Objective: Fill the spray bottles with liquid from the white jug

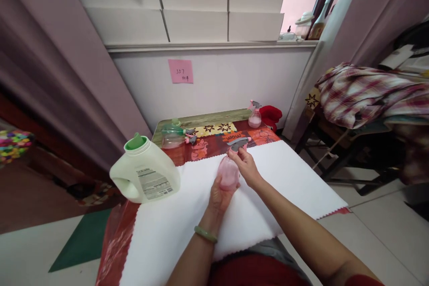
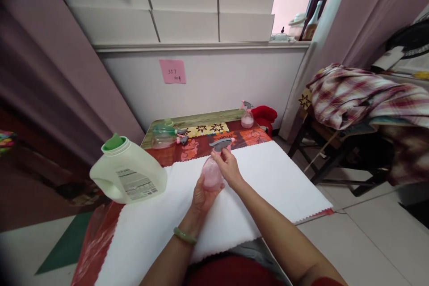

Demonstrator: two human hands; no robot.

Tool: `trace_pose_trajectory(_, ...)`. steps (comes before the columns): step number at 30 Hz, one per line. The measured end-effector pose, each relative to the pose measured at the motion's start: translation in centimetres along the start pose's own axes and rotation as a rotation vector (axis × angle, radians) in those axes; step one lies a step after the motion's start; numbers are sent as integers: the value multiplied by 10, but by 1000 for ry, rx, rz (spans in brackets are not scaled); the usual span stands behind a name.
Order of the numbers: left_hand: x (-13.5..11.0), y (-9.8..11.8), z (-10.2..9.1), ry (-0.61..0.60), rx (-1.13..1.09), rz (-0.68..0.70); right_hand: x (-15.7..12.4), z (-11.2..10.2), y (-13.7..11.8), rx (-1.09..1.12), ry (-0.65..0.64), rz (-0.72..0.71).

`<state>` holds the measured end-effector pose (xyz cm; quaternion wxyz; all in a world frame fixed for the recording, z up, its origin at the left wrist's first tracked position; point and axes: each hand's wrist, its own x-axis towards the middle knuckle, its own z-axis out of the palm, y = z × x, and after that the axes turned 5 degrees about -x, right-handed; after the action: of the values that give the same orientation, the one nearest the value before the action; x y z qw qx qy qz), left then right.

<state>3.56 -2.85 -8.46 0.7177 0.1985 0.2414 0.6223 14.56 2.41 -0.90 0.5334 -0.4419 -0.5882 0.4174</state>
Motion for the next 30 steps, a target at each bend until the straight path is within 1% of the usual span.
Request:
trace_pose_trajectory(3,-2,2,-1,8,-45,-48,-3,-7,-5,54,-88,-2)
trace_pose_trajectory(6,-6,3,1,1,-85,-103,-8,-11,-7,103,-143,27)
trace_pose_trajectory(9,-8,3,3,-20,-111,-151,-13,-10,-5,182,-164,133)
trace_pose_trajectory(12,-9,3,2,-42,-126,-189,-13,-7,-6,338,-175,225)
trace_pose_trajectory(15,-9,4,1,-53,-135,-213,-9,-8,-11,499,-183,272)
trace_pose_trajectory(18,-11,5,0,-54,-140,-236,-6,-13,-15,576,-198,303)
trace_pose_trajectory(23,-13,5,0,-30,-157,-280,-9,-20,-12,571,-207,283)
trace_pose_trajectory(30,-13,4,-2,-1,-157,-343,-15,-20,-3,517,-245,246)
